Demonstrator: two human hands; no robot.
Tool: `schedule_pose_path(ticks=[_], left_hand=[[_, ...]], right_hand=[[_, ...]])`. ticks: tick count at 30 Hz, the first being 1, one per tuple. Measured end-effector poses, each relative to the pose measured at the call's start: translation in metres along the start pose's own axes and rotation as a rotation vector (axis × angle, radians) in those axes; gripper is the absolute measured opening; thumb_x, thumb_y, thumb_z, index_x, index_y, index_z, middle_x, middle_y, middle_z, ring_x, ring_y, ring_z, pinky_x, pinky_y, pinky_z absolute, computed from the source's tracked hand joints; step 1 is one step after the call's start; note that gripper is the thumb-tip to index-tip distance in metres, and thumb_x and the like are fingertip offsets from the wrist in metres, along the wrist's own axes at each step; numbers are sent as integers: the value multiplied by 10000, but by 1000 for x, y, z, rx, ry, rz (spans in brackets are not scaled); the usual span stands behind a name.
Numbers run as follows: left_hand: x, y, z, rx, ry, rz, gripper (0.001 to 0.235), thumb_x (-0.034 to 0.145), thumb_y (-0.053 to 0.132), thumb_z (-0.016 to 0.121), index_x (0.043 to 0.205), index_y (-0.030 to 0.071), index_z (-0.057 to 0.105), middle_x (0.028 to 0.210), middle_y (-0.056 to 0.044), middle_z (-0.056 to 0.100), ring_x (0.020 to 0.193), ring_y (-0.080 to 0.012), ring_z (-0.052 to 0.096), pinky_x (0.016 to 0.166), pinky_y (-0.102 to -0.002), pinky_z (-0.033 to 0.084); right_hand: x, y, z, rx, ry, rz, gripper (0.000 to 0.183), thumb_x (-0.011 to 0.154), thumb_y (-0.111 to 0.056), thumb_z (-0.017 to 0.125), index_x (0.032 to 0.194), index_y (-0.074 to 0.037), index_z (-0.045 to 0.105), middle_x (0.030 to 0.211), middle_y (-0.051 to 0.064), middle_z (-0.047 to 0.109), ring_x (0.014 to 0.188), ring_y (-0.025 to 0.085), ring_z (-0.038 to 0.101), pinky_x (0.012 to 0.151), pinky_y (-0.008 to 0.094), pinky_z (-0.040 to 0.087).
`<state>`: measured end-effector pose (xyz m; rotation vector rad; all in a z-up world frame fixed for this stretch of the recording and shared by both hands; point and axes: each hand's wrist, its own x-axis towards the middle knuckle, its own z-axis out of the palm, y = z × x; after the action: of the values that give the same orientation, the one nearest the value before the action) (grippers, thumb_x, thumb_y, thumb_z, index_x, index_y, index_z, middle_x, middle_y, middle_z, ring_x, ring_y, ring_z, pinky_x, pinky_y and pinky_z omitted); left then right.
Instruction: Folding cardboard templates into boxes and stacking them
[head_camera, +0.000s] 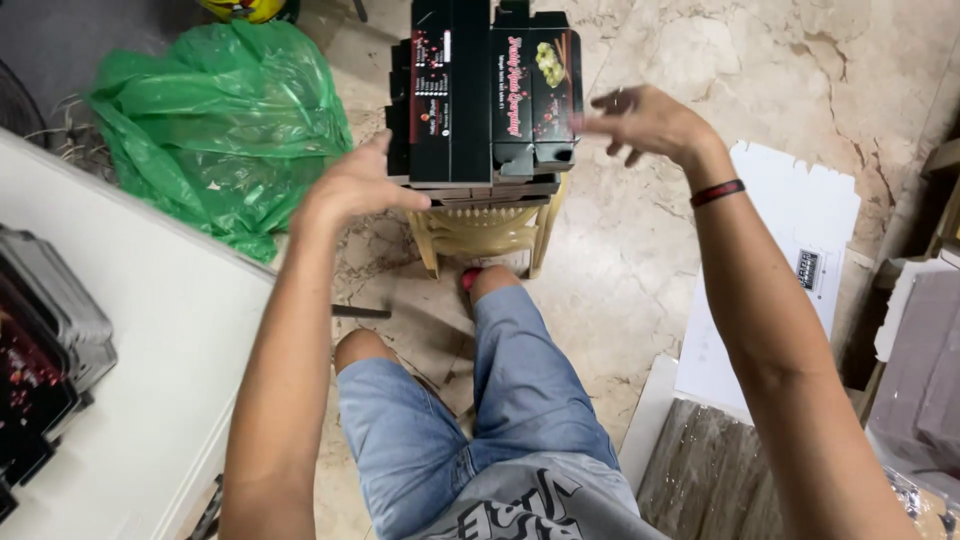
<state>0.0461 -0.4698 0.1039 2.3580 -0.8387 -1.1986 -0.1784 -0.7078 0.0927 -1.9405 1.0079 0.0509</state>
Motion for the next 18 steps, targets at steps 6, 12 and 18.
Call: schedule_pose_path(ticks=[6, 12, 18], left_hand=[[59, -20, 42, 411, 265, 90, 852, 744, 416, 924, 1394, 41, 521, 1351, -160, 568, 1229, -341, 563, 1042, -502, 466], [64, -15, 47, 240, 355, 98, 256, 728, 51, 916, 789, -23, 678, 694, -124, 684, 690, -246, 700, 571, -380, 589], [78, -7, 48, 261, 327, 32, 392, 736, 171, 950, 984, -42, 734, 870, -161, 761, 861, -259, 758, 732, -359, 633]], right_hand=[[1, -23, 24, -422, -203, 236, 498, 869, -295, 826, 1218, -15, 608, 1217, 192, 701, 1015, 365, 705, 815, 404, 609], [15, -18, 33, -405, -122, 215, 344, 862, -188, 852, 980, 71, 660, 1008, 227, 744, 794, 330, 759, 647, 415, 578], [32, -8, 32, -233, -100, 244, 169, 920, 51, 721, 1037, 154, 658, 999, 284, 733, 857, 343, 748, 753, 365, 658]])
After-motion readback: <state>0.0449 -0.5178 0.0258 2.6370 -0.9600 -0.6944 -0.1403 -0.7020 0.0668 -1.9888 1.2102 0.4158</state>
